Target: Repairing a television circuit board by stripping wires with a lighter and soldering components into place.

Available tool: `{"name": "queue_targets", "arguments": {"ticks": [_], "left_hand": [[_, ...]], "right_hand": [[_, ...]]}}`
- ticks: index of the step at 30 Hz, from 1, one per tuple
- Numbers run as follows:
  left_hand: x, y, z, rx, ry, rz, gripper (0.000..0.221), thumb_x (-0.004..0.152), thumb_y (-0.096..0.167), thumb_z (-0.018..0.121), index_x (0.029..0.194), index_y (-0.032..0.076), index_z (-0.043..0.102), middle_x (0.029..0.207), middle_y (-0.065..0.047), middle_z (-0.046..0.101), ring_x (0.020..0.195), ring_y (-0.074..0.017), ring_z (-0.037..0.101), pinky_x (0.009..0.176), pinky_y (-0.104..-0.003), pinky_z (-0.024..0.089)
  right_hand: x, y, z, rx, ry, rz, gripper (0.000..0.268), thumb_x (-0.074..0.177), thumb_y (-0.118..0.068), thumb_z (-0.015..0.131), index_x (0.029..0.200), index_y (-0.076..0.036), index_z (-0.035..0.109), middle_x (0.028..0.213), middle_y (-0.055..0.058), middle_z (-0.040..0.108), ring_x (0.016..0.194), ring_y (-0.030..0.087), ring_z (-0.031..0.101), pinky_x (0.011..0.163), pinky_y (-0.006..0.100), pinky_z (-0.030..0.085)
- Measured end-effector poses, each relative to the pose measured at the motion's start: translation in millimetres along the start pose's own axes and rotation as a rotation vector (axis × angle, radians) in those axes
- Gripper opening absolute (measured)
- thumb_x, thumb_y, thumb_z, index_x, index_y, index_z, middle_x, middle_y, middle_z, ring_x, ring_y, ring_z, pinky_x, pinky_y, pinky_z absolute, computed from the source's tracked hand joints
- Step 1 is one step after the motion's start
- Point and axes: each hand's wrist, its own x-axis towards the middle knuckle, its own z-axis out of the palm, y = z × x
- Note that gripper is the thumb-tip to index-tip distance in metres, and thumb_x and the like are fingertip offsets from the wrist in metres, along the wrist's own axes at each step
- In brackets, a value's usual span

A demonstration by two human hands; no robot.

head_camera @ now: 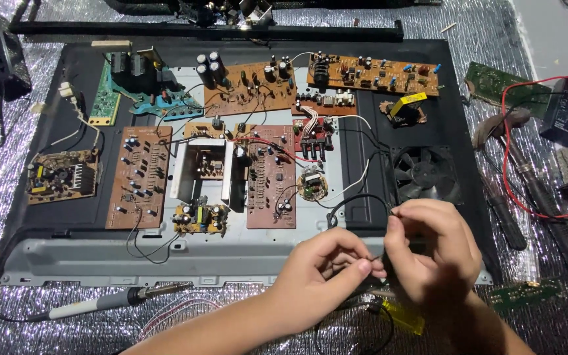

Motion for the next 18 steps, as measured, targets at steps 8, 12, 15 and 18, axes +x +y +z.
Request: {"name": "queue_targets", "arguments": {"ticks": [8, 12, 15, 18], "left_hand": [[0.3, 5.7, -0.9, 0.151, -0.048, 0.029, 0.013, 0.094, -0.007, 0.055, 0.103, 0.001, 0.057, 0.097, -0.011, 0.073, 0.093, -0.0181, 0.072, 0.086, -0.029, 0.060], [0.9, -1.2, -4.2, 0.122, 0.030, -0.014, 0.009, 0.100, 0.003, 0.054, 0.106, 0.000, 0.060, 0.098, -0.012, 0.075, 0.084, -0.0114, 0.067, 0.075, -0.023, 0.054], [0.8, 0.2, -4.2, 0.125, 0.043, -0.023, 0.010, 0.101, 0.007, 0.054, 0.104, 0.002, 0.062, 0.097, -0.009, 0.077, 0.068, -0.0053, 0.054, 0.060, -0.019, 0.042], [4.2, 7.8, -3.2, 0.312, 0.011, 0.205, 0.012, 0.099, 0.008, 0.056, 0.096, 0.002, 0.066, 0.102, -0.009, 0.072, 0.092, -0.0195, 0.066, 0.087, -0.032, 0.055]], "right_hand": [[7.8, -6.2, 1.8, 0.009, -0.069, 0.015, 0.024, 0.086, 0.010, 0.067, 0.109, 0.012, 0.062, 0.101, 0.019, 0.065, 0.076, 0.019, 0.059, 0.068, 0.027, 0.052], [10.6, -9.1, 1.8, -0.003, -0.100, -0.013, 0.026, 0.085, 0.011, 0.069, 0.110, 0.011, 0.062, 0.103, 0.018, 0.064, 0.077, 0.019, 0.059, 0.069, 0.028, 0.051], [13.7, -10.1, 2.2, 0.002, -0.122, -0.016, 0.022, 0.086, 0.009, 0.068, 0.107, 0.011, 0.064, 0.102, 0.018, 0.065, 0.079, 0.020, 0.060, 0.069, 0.028, 0.052], [11.8, -5.7, 2.8, -0.020, -0.123, -0.028, 0.024, 0.084, 0.008, 0.071, 0.107, 0.007, 0.065, 0.101, 0.015, 0.066, 0.081, 0.020, 0.062, 0.072, 0.029, 0.052]]}}
